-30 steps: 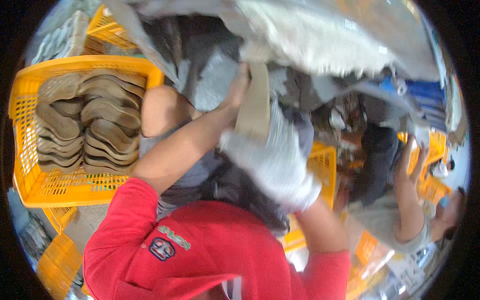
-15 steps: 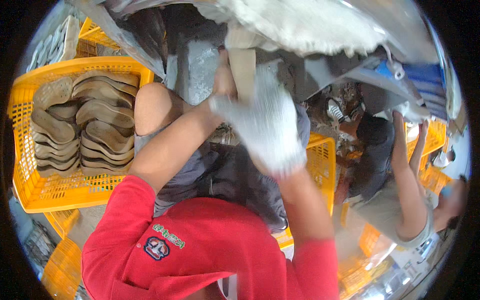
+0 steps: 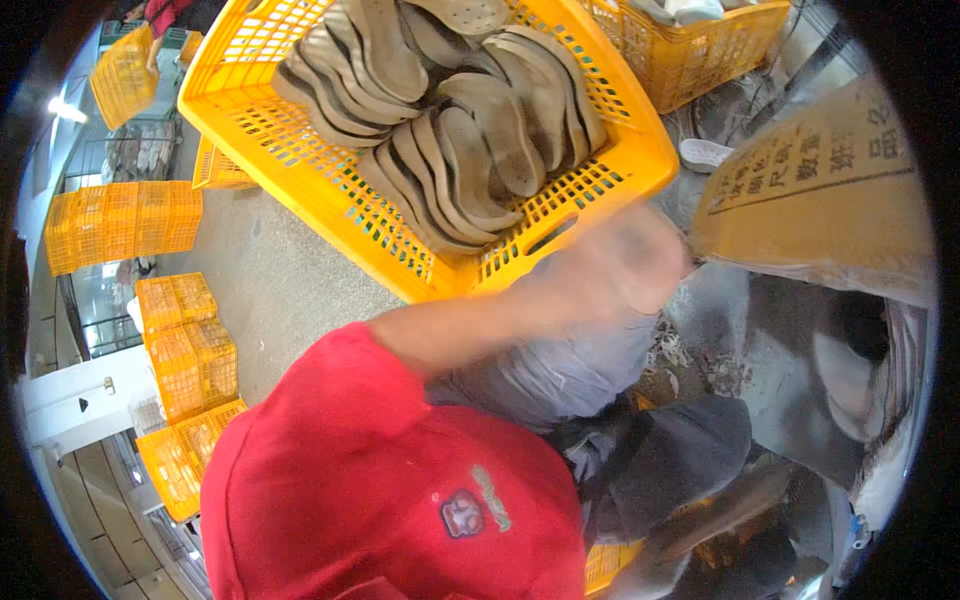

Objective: The person sits on the floor and repeatedly reaches into a large plastic bag to pull out slippers, then places them into yellow plastic baskets. They handle both black and beige slippers, moving them one by one from the bag to the baskets.

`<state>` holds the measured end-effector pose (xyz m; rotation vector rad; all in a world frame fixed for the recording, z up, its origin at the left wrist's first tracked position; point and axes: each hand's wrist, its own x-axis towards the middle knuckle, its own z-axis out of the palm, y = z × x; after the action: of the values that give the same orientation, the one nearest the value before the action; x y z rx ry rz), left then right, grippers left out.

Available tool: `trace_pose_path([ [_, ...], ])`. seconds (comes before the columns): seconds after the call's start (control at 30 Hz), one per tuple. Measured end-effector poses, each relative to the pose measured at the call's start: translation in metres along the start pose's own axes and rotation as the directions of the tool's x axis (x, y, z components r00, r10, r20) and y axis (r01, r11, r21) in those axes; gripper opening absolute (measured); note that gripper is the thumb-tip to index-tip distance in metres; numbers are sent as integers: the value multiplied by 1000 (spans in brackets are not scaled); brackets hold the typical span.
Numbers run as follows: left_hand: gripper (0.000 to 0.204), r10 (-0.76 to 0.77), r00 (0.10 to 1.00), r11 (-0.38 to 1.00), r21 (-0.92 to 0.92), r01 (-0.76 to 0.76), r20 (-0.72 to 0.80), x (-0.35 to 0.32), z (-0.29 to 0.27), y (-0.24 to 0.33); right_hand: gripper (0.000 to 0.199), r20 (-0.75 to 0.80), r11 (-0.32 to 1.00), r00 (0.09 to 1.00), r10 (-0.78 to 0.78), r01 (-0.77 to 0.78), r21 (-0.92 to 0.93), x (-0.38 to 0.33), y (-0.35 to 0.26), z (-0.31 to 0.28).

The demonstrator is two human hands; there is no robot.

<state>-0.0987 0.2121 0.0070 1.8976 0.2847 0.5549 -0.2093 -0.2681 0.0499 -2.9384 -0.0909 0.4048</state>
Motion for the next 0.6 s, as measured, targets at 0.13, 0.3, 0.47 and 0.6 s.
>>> trace_pose_path([
  [0.13,65,-195,959,331,934,-131,204,-15,-164,-110,46,131,959,989,67,-27,-281,-31,56,18],
  [0.3,36,-539,786,597,796,102,303,-19,-181,-109,34,-118,943,993,8,32,332,10,-7,2],
  [0.47,35,42,991,949,304,-81,131,-26,-75,54,65,0,524,948,-319,176,833,59,-163,-21],
  [0.6,22,253,951,963,-145,-229,179,-68,-33,116,83,164,86,954,-251,-147,985,84,-250,-28],
])
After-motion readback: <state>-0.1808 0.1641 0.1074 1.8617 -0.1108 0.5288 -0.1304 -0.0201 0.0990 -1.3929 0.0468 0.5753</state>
